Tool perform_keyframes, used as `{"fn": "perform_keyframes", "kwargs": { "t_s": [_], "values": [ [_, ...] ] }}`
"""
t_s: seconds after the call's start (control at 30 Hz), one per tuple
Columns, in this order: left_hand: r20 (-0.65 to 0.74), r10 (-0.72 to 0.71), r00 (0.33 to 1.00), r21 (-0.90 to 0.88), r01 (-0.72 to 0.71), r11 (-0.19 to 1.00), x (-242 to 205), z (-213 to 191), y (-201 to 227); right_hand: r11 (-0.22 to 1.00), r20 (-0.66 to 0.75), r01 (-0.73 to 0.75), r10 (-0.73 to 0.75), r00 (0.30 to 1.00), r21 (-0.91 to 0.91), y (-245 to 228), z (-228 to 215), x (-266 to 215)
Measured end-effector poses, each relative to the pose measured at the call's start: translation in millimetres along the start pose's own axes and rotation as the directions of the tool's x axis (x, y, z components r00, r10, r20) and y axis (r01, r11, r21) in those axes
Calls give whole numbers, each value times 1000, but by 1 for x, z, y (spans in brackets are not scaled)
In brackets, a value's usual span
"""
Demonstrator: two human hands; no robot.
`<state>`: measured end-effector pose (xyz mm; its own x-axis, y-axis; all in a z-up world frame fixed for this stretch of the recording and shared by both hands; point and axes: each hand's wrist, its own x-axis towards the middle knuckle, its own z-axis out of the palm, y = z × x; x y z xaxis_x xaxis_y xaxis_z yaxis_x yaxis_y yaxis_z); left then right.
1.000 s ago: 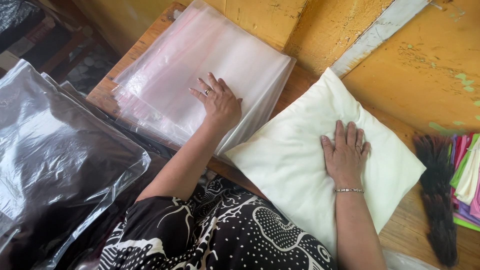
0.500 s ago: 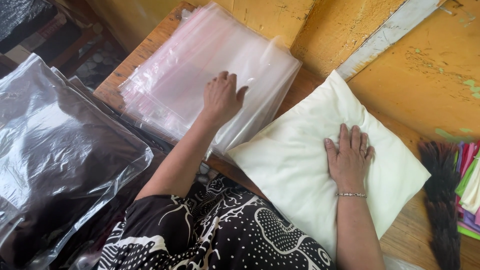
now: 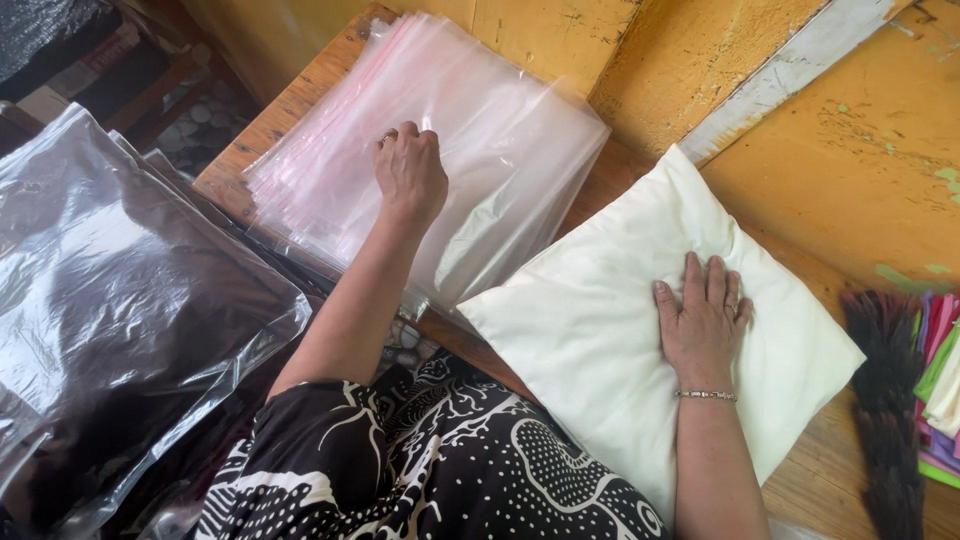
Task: The person fluffs a white pillow by hand, brushes the surface with a small brush, and then places the pillow into a clear plastic bag, sealing the zip-top closure.
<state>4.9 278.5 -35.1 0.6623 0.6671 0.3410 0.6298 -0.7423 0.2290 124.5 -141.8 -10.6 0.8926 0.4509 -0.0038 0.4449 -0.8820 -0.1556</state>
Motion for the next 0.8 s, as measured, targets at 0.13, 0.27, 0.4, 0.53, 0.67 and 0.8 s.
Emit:
{"fn": "perform_keyframes", "kwargs": {
  "t_s": [0.13,0.27,0.4,0.53,0.67,0.8],
  "values": [
    [-196,58,979,-19,-63,998,-12,-20,26,1000,8,-4,4,1000,-1,0,-1,-1],
    [-434,202,878,-80,-261,962,-35,-32,67,1000,4,2,-2,1000,25,-4,-4,-2],
    [237,400,885,-244,-345,907,-92,-109,126,999,20,-37,36,999,39,-11,-8,-3],
    [596,570,566,-346,-460,818,-129,-143,145,998,34,-58,58,998,13,-5,-3,1],
    [287,842,456,-700,-500,509,-133,-161,140,999,13,-39,38,999,15,-2,0,1],
    [-612,370,699,-332,-651,682,-96,-120,132,989,-196,138,-125,973,55,21,28,4]
  ]
}}
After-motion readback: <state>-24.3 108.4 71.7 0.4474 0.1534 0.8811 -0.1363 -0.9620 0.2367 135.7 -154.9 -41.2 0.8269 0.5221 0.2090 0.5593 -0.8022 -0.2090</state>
